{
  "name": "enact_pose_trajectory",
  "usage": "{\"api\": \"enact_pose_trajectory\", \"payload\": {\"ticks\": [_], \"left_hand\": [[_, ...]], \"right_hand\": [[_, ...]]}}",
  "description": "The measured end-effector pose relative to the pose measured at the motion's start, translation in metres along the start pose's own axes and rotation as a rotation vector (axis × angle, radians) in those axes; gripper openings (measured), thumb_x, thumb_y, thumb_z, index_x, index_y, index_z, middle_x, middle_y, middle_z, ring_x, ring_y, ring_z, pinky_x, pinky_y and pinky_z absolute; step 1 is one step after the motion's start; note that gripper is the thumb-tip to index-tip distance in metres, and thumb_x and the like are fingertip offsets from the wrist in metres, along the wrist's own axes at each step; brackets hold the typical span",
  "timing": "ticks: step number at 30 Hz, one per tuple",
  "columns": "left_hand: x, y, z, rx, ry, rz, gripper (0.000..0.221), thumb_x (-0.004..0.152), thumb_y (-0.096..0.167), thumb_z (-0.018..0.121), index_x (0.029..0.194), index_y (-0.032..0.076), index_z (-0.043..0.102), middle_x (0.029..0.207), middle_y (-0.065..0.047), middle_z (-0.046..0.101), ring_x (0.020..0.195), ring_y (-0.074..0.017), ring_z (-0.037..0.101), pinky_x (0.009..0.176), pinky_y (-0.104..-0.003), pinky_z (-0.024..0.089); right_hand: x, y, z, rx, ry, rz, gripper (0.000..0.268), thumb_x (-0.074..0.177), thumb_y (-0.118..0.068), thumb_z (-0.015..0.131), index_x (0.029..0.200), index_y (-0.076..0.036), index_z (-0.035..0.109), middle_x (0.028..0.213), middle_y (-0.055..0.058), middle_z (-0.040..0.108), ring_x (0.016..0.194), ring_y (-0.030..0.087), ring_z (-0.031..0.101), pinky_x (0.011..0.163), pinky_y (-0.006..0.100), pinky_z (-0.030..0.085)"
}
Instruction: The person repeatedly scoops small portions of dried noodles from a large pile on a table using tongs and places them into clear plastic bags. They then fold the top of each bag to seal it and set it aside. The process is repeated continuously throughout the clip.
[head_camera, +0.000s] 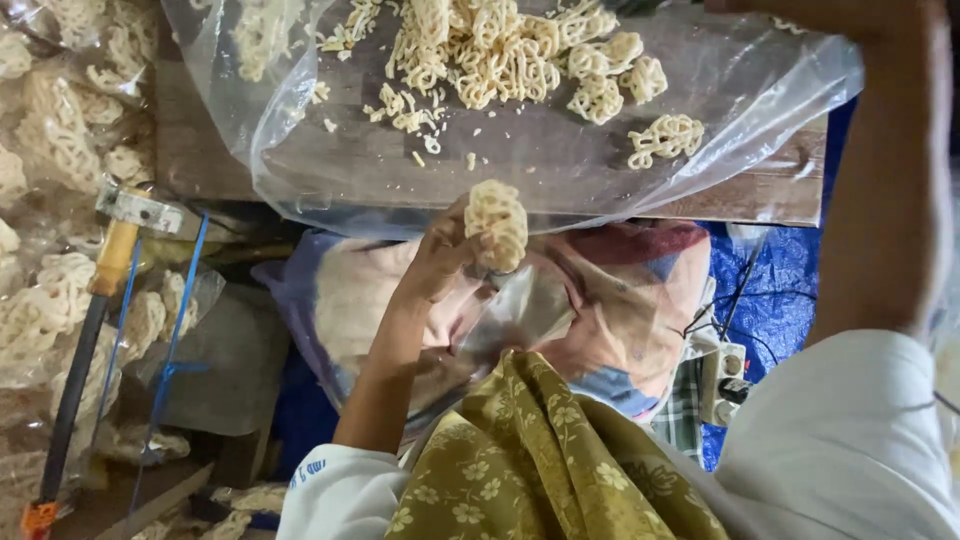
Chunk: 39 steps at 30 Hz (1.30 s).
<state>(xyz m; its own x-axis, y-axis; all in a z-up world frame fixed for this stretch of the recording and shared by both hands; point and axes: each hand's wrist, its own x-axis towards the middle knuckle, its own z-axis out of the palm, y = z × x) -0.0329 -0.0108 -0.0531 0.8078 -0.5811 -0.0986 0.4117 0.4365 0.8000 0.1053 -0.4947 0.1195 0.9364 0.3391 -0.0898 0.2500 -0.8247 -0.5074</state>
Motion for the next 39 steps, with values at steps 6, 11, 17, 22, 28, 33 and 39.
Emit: {"api": "enact_pose_trajectory", "payload": {"ticks": [6,11,17,22,28,33,39], "left_hand": [[-0.003,0.002,0.005,-0.146,0.138,-0.016,0.082,0.077,0.029,0.087,0.148,0.009,0.050,0.123,-0.012,0.069,0.112,-0.0268,0.066,0.092,-0.041,0.060],[-0.009,-0.013,-0.008,-0.149,0.275,-0.145,0.090,0.065,0.033,0.089,0.140,0.005,0.047,0.126,-0.016,0.066,0.115,-0.0306,0.066,0.096,-0.040,0.060],[-0.018,-0.046,-0.025,-0.304,0.367,-0.091,0.057,0.080,0.014,0.082,0.131,0.008,0.057,0.120,-0.013,0.071,0.111,-0.0277,0.069,0.089,-0.040,0.062],[-0.025,-0.049,-0.038,-0.363,0.481,-0.108,0.040,0.087,0.009,0.077,0.123,0.004,0.061,0.115,-0.014,0.073,0.104,-0.0236,0.072,0.091,-0.032,0.061],[-0.024,-0.038,-0.037,-0.457,0.432,-0.039,0.056,0.085,0.019,0.079,0.134,0.005,0.056,0.125,-0.014,0.070,0.114,-0.0248,0.068,0.095,-0.037,0.059],[-0.022,-0.033,-0.031,-0.338,0.415,-0.091,0.063,0.079,0.000,0.079,0.137,0.004,0.056,0.129,-0.014,0.068,0.122,-0.0274,0.065,0.101,-0.035,0.056],[-0.015,-0.022,-0.037,-0.274,0.363,-0.139,0.061,0.073,0.010,0.088,0.128,0.007,0.063,0.125,-0.012,0.071,0.116,-0.0280,0.069,0.085,-0.026,0.061]], "right_hand": [[-0.021,0.085,0.060,0.231,0.269,0.721,0.025,0.114,-0.036,0.073,0.107,-0.011,0.070,0.095,0.003,0.070,0.075,0.013,0.062,0.068,0.029,0.051],[0.001,0.123,0.085,0.430,0.339,0.774,0.027,0.103,-0.042,0.080,0.108,-0.016,0.072,0.086,-0.003,0.070,0.067,0.004,0.061,0.057,0.021,0.047],[0.047,0.120,0.097,0.505,0.376,0.804,0.031,0.101,-0.050,0.079,0.106,-0.020,0.075,0.079,-0.003,0.070,0.061,0.005,0.060,0.054,0.024,0.045],[0.072,0.114,0.104,0.621,0.452,0.800,0.023,0.095,-0.043,0.084,0.102,-0.022,0.076,0.074,-0.009,0.069,0.055,-0.001,0.058,0.046,0.022,0.039],[0.058,0.113,0.109,0.491,0.496,0.791,0.027,0.095,-0.043,0.085,0.108,-0.020,0.078,0.075,-0.005,0.071,0.055,0.003,0.057,0.049,0.024,0.042],[0.019,0.078,0.102,0.443,0.414,0.769,0.019,0.099,-0.040,0.083,0.100,-0.022,0.077,0.075,-0.008,0.069,0.059,0.002,0.055,0.057,0.020,0.044],[-0.004,0.044,0.079,0.408,0.239,0.672,0.041,0.092,-0.031,0.083,0.128,-0.013,0.073,0.095,0.005,0.074,0.079,0.013,0.065,0.087,0.032,0.051]]}}
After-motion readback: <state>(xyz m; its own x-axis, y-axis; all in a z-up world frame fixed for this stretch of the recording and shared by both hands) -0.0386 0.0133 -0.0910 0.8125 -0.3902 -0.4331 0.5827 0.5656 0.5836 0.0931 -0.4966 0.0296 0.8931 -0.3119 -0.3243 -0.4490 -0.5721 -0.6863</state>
